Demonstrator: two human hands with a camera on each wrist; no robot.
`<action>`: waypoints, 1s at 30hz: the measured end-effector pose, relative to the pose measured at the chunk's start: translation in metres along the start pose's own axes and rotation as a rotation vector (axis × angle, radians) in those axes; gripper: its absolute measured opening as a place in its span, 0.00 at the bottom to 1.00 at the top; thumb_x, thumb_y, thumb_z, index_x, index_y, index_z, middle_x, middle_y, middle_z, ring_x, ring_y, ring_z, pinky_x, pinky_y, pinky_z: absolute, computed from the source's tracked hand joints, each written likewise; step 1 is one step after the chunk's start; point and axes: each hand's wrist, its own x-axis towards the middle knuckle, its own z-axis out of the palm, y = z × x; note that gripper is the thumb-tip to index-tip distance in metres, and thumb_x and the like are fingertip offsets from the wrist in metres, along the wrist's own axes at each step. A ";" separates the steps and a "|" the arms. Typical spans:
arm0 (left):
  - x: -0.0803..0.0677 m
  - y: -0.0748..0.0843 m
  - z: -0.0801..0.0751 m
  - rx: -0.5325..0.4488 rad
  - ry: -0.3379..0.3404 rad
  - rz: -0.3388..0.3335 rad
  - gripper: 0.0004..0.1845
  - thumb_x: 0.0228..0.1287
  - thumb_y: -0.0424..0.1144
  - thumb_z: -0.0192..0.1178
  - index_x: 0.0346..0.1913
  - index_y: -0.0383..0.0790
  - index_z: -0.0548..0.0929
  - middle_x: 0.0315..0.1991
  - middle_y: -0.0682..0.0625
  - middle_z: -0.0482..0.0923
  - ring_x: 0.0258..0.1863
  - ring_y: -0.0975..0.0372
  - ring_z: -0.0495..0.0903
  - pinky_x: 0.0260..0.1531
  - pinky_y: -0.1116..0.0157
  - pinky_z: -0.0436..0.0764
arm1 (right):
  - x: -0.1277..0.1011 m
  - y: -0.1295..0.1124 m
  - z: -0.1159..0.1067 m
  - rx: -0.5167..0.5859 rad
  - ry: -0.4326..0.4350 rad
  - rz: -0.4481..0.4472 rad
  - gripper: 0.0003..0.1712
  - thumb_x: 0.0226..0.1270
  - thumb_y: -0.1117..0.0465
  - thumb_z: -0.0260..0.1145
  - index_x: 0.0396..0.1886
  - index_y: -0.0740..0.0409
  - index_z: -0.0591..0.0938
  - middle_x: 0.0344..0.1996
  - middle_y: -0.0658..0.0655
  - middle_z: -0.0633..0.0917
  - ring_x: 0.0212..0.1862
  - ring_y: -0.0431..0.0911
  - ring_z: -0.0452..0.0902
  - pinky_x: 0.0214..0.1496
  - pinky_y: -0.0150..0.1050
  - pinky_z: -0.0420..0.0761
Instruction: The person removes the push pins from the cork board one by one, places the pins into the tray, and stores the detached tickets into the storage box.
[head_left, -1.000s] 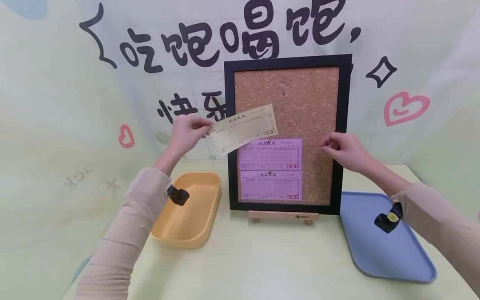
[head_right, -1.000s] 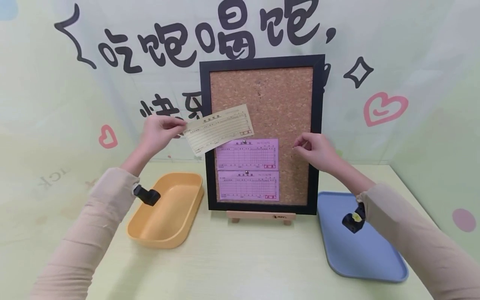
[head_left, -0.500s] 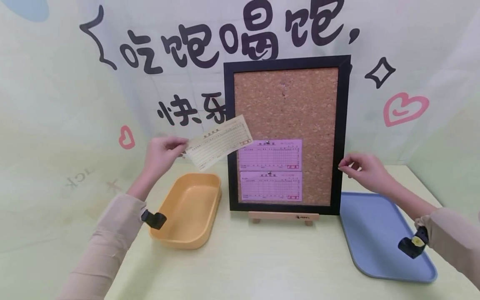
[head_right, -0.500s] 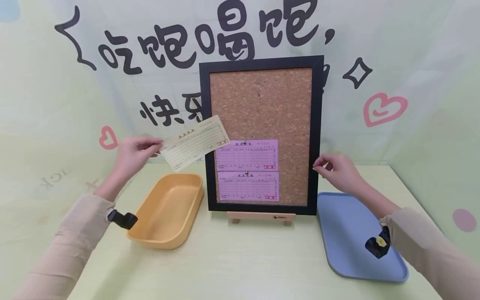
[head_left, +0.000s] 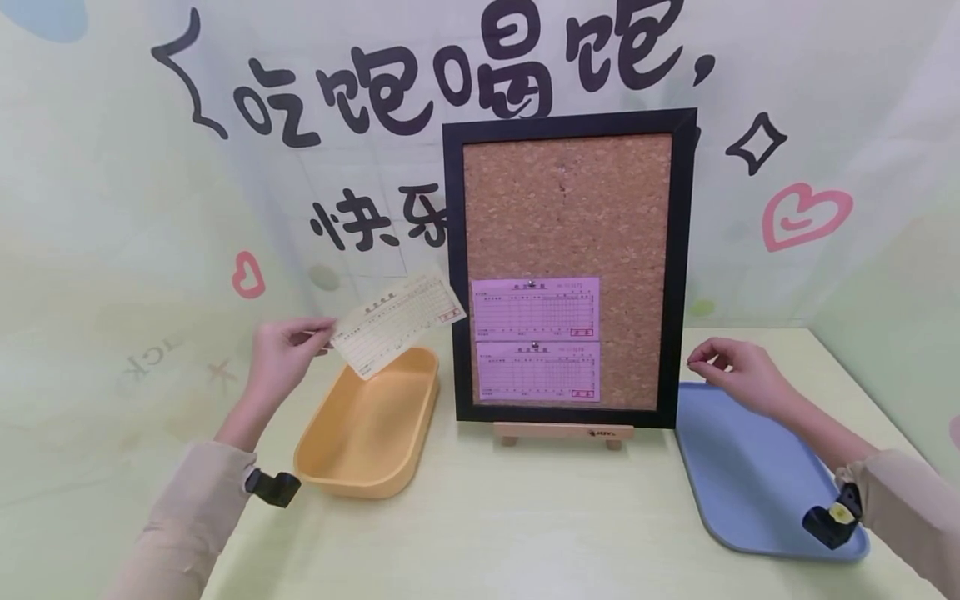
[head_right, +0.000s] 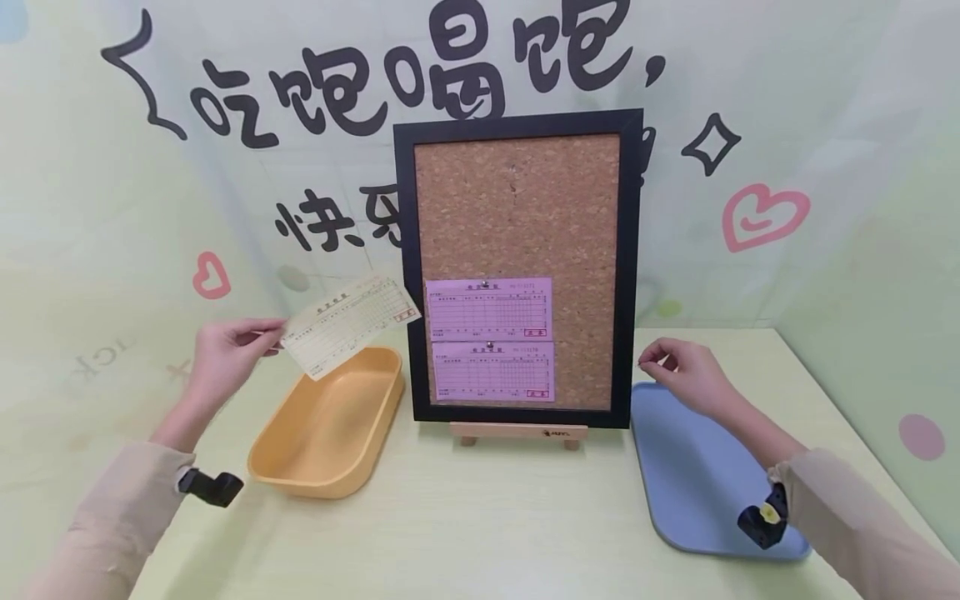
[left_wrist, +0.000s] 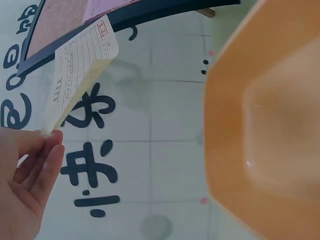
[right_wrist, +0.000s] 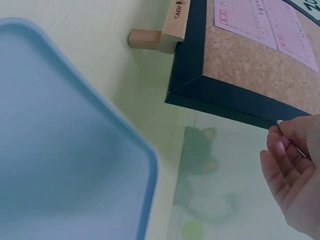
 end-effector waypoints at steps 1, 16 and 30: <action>-0.003 -0.004 0.000 0.003 0.000 -0.007 0.10 0.57 0.26 0.58 0.40 0.22 0.81 0.33 0.30 0.80 0.20 0.76 0.78 0.24 0.78 0.78 | -0.002 0.002 0.000 0.003 -0.009 0.007 0.05 0.58 0.68 0.62 0.33 0.67 0.80 0.25 0.55 0.81 0.23 0.36 0.72 0.20 0.31 0.73; -0.040 -0.043 0.009 0.021 -0.016 -0.082 0.09 0.56 0.25 0.59 0.39 0.23 0.82 0.32 0.32 0.81 0.21 0.70 0.80 0.23 0.76 0.79 | -0.036 0.030 0.011 0.040 -0.061 0.100 0.07 0.61 0.67 0.60 0.36 0.68 0.78 0.25 0.53 0.80 0.23 0.37 0.72 0.22 0.33 0.75; -0.062 -0.056 0.011 0.045 -0.019 -0.166 0.10 0.57 0.26 0.58 0.40 0.23 0.81 0.35 0.31 0.80 0.20 0.75 0.77 0.23 0.76 0.79 | -0.051 0.047 0.020 0.061 -0.033 0.081 0.03 0.59 0.70 0.62 0.32 0.66 0.79 0.23 0.53 0.80 0.21 0.39 0.72 0.19 0.32 0.73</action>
